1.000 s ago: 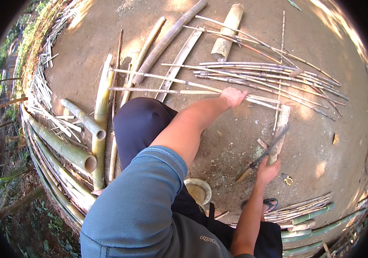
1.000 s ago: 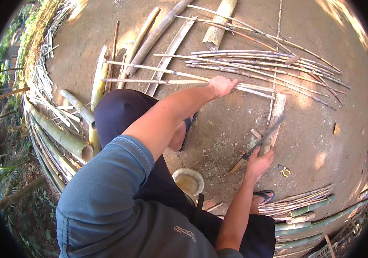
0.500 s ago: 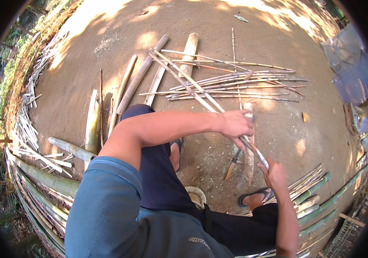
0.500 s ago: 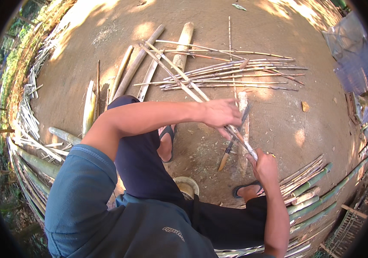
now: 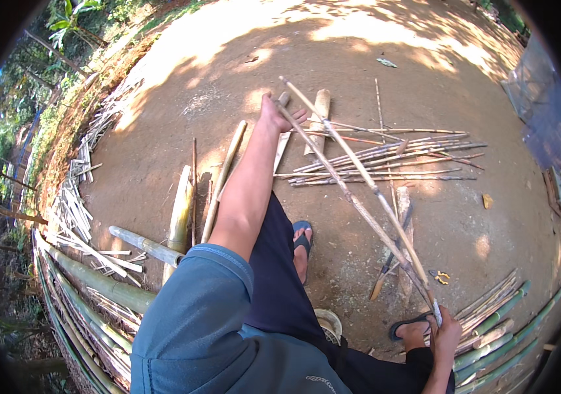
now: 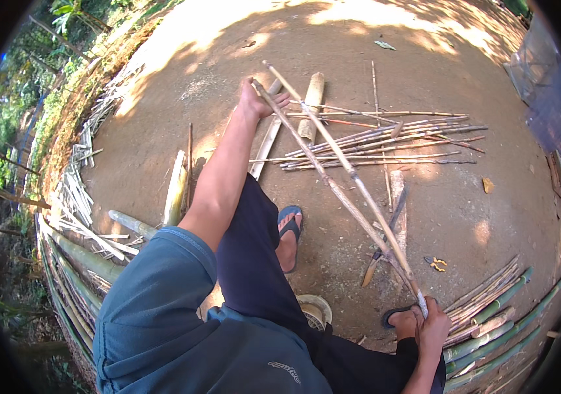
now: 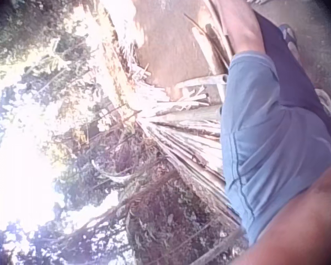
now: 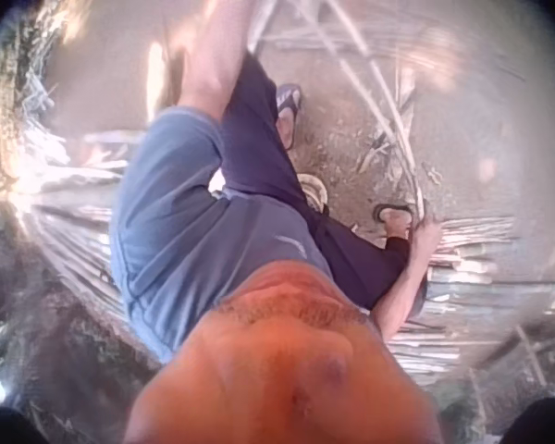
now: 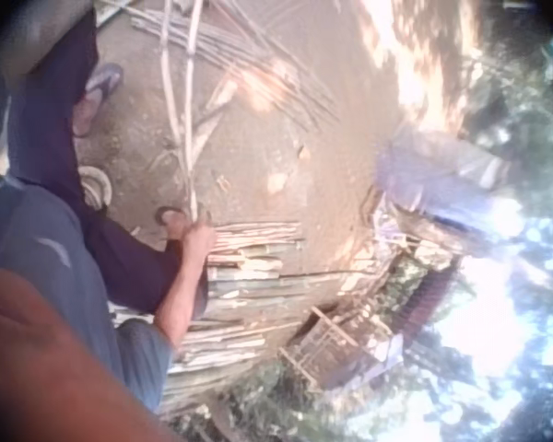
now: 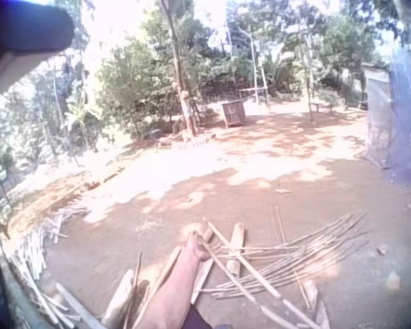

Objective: The person sits on the ground and uses a machete to split long bamboo poles into thin strips. They repeatedly pick up bamboo pieces, position them on a wooden block, and strike them with the machete to separate the material into smaller sections.

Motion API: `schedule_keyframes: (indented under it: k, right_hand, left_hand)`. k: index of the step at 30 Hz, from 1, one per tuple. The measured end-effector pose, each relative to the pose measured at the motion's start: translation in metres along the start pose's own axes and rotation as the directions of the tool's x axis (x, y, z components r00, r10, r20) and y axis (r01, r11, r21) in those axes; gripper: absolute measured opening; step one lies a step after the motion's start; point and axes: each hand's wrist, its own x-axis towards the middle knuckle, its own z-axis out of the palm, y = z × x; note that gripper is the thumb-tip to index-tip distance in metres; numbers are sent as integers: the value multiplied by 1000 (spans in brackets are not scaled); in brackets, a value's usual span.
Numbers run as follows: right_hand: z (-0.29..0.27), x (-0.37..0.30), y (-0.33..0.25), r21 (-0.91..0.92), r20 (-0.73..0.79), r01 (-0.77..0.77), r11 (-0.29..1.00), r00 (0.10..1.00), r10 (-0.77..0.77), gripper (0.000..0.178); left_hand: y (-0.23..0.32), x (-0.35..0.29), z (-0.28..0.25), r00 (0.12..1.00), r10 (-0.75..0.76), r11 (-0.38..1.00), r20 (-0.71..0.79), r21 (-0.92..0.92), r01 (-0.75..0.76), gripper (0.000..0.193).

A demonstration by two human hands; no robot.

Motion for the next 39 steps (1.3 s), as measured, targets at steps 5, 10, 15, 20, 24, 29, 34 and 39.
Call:
schedule_keyframes:
  k: [5, 10, 15, 20, 24, 29, 34, 39]
  right_hand:
    - [5, -4, 23, 149, -14, 17, 989, 1000, -15, 46]
    - [-11, 5, 35, 100, -146, 106, 989, 985, -91, 45]
    - [-20, 17, 39, 81, -176, 109, 991, 980, -94, 57]
    - [-20, 25, 33, 102, -204, 158, 982, 970, -135, 60]
    - [-17, 29, 55, 105, -157, 51, 993, 987, -34, 64]
    - [-31, 43, 65, 115, -195, -11, 993, 980, 34, 51]
    - [-39, 40, 72, -115, -399, -3, 993, 916, -43, 54]
    - [-44, 35, 67, -359, -609, -14, 933, 761, -223, 54]
  left_hand:
    - [5, 10, 11, 862, 294, 950, 413, -225, -216, 68]
    - [-8, -7, 34, 816, 348, 933, 461, -259, -251, 69]
    - [-11, 1, 39, 761, 376, 917, 529, -330, -223, 63]
    - [-8, 1, 46, 757, 392, 897, 524, -399, -189, 62]
    - [-3, 14, 54, 690, 258, 894, 676, -438, 94, 57]
    - [10, 35, 44, 816, 191, 918, 546, -394, 48, 59]
    - [16, 35, 39, 879, 213, 874, 427, -485, 24, 42]
    - [30, 46, 26, 865, 284, 838, 413, -546, -14, 26]
